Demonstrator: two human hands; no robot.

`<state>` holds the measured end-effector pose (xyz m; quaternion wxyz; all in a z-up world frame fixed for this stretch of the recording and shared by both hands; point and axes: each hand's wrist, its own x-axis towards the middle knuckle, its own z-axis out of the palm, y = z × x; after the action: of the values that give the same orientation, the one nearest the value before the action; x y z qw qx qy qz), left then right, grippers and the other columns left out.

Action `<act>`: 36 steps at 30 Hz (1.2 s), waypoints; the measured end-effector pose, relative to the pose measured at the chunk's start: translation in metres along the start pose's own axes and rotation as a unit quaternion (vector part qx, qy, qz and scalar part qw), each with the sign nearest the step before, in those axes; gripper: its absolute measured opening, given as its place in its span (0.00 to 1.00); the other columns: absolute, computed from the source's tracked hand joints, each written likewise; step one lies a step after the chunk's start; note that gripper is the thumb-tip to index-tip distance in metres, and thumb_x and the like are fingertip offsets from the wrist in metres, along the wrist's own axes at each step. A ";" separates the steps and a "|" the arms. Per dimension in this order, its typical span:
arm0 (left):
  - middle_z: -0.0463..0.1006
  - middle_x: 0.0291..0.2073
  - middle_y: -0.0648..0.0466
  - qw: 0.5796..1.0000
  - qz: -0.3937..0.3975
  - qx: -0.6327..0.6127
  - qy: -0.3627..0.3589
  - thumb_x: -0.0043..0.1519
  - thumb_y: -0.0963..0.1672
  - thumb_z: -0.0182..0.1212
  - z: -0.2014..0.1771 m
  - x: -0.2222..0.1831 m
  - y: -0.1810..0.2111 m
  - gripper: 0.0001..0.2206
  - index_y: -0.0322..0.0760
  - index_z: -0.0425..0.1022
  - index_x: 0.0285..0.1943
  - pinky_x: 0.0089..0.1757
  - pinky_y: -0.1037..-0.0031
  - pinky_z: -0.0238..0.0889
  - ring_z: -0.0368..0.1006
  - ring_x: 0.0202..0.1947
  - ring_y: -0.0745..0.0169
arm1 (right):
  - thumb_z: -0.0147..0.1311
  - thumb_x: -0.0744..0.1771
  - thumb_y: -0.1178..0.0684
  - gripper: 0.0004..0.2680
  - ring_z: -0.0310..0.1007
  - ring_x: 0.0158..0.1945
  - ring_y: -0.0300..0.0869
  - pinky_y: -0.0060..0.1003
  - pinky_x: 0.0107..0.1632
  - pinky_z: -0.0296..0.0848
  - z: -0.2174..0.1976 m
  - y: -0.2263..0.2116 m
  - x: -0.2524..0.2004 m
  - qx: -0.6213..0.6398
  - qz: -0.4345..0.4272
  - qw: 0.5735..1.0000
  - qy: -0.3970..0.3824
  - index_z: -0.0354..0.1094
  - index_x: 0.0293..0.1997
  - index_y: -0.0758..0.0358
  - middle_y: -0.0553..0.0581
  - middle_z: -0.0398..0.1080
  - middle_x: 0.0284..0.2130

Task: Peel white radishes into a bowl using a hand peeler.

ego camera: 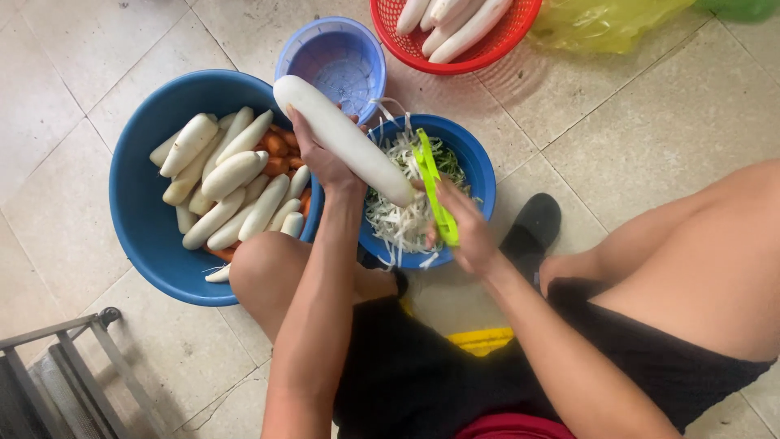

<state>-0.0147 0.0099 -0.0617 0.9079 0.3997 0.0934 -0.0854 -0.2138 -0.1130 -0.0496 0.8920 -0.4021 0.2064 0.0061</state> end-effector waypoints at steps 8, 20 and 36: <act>0.76 0.30 0.41 0.946 0.244 0.107 0.183 0.63 0.58 0.53 -0.015 0.032 0.016 0.27 0.31 0.65 0.54 0.32 0.57 0.75 0.77 0.27 0.47 | 0.48 0.73 0.46 0.23 0.66 0.30 0.32 0.35 0.33 0.76 -0.024 0.037 0.033 -0.038 -0.027 0.999 0.004 0.54 0.79 0.63 0.58 0.59 0.39; 0.76 0.29 0.43 0.928 -0.353 0.114 -0.028 0.60 0.46 0.64 -0.016 0.096 -0.071 0.17 0.27 0.67 0.49 0.31 0.64 0.75 0.76 0.28 0.51 | 0.56 0.66 0.38 0.28 0.71 0.24 0.39 0.36 0.29 0.71 -0.049 0.055 0.039 -0.344 0.181 0.896 0.214 0.57 0.74 0.56 0.62 0.74 0.26; 0.83 0.25 0.46 0.744 -0.207 0.591 -0.232 0.62 0.46 0.63 -0.015 0.214 -0.120 0.13 0.27 0.83 0.40 0.26 0.67 0.78 0.81 0.22 0.57 | 0.59 0.65 0.43 0.23 0.63 0.23 0.34 0.31 0.27 0.63 -0.048 0.029 0.038 -0.309 0.130 0.923 0.189 0.66 0.67 0.60 0.49 0.73 0.30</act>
<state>0.1635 -0.0765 -0.2079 0.4433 0.7948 -0.1090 -0.3998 -0.2016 -0.1339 -0.1135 0.6590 -0.6211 0.4098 0.1095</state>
